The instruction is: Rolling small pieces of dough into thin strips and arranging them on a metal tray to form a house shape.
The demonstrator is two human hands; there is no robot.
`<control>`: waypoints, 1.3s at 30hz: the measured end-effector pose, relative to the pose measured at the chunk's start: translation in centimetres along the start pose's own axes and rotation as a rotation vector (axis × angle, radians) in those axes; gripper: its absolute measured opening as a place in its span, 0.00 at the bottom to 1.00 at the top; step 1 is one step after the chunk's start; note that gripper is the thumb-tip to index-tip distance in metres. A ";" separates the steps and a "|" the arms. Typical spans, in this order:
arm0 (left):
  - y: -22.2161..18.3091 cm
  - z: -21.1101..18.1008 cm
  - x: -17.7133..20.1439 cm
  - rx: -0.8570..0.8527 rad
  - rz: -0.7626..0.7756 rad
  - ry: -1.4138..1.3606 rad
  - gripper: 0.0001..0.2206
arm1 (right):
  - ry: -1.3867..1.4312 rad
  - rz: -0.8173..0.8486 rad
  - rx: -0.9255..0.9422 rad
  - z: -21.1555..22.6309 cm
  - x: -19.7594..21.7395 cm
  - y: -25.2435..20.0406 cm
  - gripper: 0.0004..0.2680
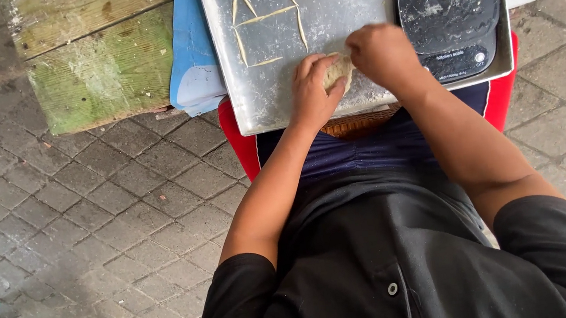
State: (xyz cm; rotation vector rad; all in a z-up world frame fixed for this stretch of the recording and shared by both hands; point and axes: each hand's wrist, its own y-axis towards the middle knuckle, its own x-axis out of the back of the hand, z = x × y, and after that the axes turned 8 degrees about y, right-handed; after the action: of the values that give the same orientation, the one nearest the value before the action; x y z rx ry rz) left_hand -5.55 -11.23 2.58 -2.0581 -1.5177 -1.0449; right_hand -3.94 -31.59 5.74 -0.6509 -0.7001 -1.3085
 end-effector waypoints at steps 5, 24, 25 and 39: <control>1.0 -0.7 1.2 0.029 0.096 0.034 0.20 | -0.298 -0.383 -0.037 -5.9 6.1 -2.2 0.07; -0.5 -2.6 3.5 -0.026 -0.191 -0.066 0.16 | -0.421 -0.350 0.164 -5.9 7.6 -4.1 0.09; -0.7 -3.4 4.1 0.035 -0.160 -0.282 0.15 | 0.041 -0.253 0.011 -2.5 8.0 -4.4 0.05; 3.5 -11.1 10.6 0.638 0.156 -2.234 0.45 | 0.489 -0.434 0.313 16.3 6.6 -3.3 0.16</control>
State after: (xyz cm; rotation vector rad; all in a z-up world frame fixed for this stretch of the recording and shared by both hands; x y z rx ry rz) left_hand -4.58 -13.10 18.18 -2.1683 -1.5405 2.3239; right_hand -7.94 -23.67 21.29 0.0909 -0.6372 -1.6310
